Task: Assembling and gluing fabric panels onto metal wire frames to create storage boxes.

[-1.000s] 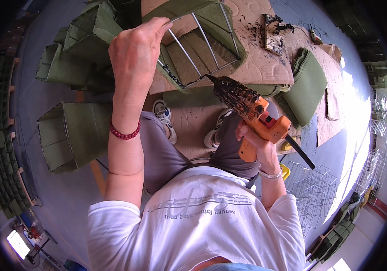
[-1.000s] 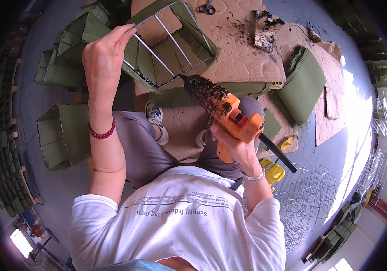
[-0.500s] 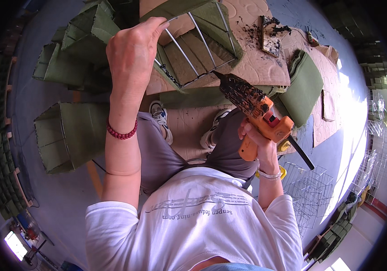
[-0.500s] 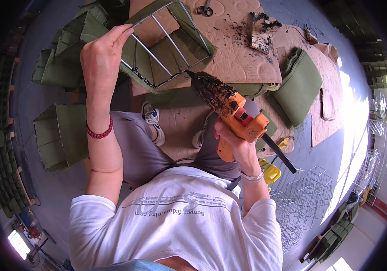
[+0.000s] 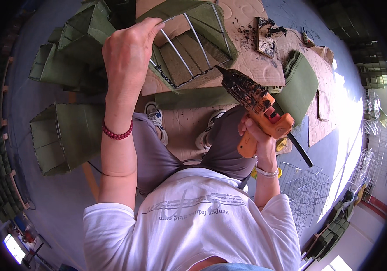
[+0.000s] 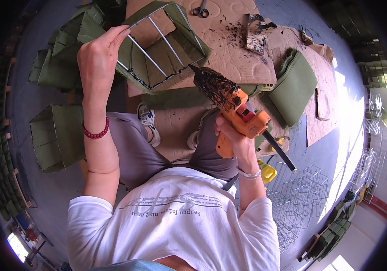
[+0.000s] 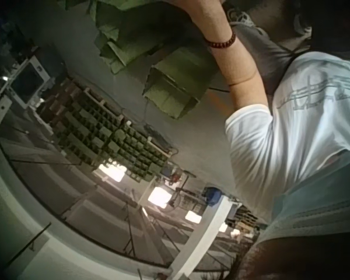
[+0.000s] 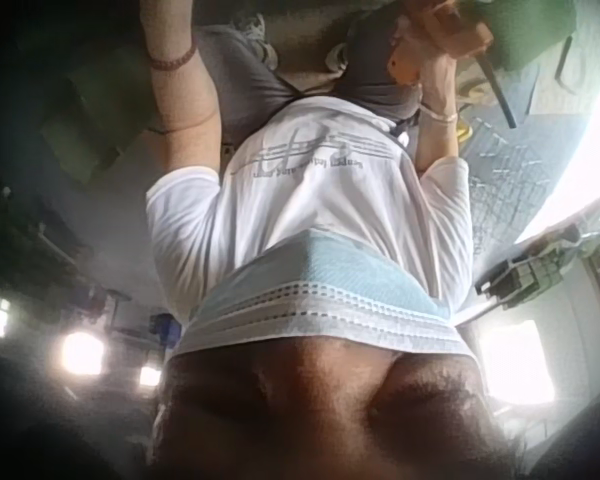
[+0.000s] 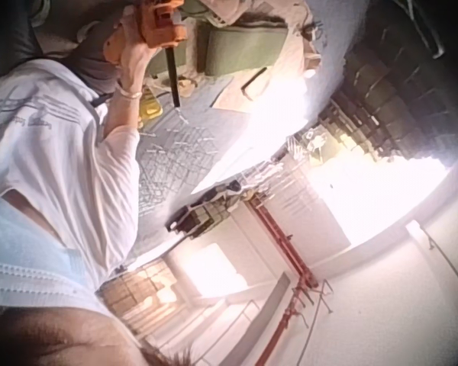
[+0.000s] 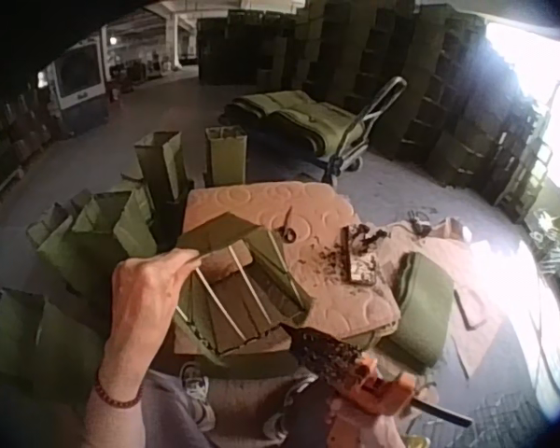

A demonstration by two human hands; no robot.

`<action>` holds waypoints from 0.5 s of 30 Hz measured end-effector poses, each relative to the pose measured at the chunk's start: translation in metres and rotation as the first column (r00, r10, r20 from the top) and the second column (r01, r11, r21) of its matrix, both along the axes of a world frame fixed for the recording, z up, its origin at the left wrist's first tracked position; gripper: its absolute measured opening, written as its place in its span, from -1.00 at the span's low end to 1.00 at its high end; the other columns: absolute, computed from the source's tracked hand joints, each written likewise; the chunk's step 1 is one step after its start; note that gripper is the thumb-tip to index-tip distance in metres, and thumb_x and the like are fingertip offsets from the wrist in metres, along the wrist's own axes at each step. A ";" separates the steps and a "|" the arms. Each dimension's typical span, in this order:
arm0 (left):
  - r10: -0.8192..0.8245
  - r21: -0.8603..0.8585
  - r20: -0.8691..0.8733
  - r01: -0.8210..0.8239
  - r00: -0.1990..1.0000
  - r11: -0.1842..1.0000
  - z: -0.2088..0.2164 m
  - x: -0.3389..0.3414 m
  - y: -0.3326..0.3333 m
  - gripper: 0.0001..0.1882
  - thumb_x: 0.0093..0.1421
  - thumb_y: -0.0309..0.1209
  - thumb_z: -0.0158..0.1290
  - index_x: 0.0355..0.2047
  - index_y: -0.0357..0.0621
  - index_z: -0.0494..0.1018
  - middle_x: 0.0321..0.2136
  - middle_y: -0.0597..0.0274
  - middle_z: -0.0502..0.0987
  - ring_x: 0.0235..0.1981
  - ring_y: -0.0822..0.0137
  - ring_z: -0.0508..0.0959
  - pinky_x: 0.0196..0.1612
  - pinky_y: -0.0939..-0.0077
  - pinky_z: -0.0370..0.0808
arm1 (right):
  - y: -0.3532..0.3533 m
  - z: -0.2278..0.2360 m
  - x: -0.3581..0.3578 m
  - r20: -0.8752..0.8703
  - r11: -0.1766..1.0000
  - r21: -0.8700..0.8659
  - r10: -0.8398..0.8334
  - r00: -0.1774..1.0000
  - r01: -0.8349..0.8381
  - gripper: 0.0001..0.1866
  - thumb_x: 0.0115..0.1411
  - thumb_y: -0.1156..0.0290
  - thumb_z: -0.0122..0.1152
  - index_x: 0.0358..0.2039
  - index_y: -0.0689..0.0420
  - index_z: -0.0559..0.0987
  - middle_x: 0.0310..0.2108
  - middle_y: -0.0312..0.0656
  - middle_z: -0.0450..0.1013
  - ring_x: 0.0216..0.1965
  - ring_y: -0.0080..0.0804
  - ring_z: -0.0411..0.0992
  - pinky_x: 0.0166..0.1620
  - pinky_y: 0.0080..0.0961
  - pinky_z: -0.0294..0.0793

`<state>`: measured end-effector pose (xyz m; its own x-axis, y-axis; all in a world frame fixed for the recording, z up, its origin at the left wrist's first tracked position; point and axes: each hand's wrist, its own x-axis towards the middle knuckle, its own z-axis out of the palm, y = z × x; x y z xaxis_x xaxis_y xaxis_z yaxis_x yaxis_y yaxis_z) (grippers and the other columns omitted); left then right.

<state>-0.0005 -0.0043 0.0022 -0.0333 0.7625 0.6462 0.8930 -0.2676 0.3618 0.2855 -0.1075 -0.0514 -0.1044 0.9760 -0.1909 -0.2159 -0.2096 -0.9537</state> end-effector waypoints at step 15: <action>-0.010 0.014 -0.011 0.010 1.000 1.000 -0.002 -0.001 0.001 -0.84 0.18 -0.39 0.15 -0.24 -0.12 0.59 -0.54 -0.11 0.48 -0.57 -0.01 0.49 -0.49 0.40 0.43 | 0.003 0.000 0.005 0.019 0.998 0.005 -0.065 0.998 0.064 -0.77 0.13 0.50 0.24 -0.22 0.25 0.45 -0.48 -0.28 0.39 -0.49 -0.55 0.38 -0.42 -0.59 0.38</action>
<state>-0.0012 -0.0033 0.0001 -0.0182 0.7538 0.6568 0.8942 -0.2817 0.3480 0.2907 -0.1048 -0.0518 -0.0376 0.9814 -0.1882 -0.2106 -0.1918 -0.9586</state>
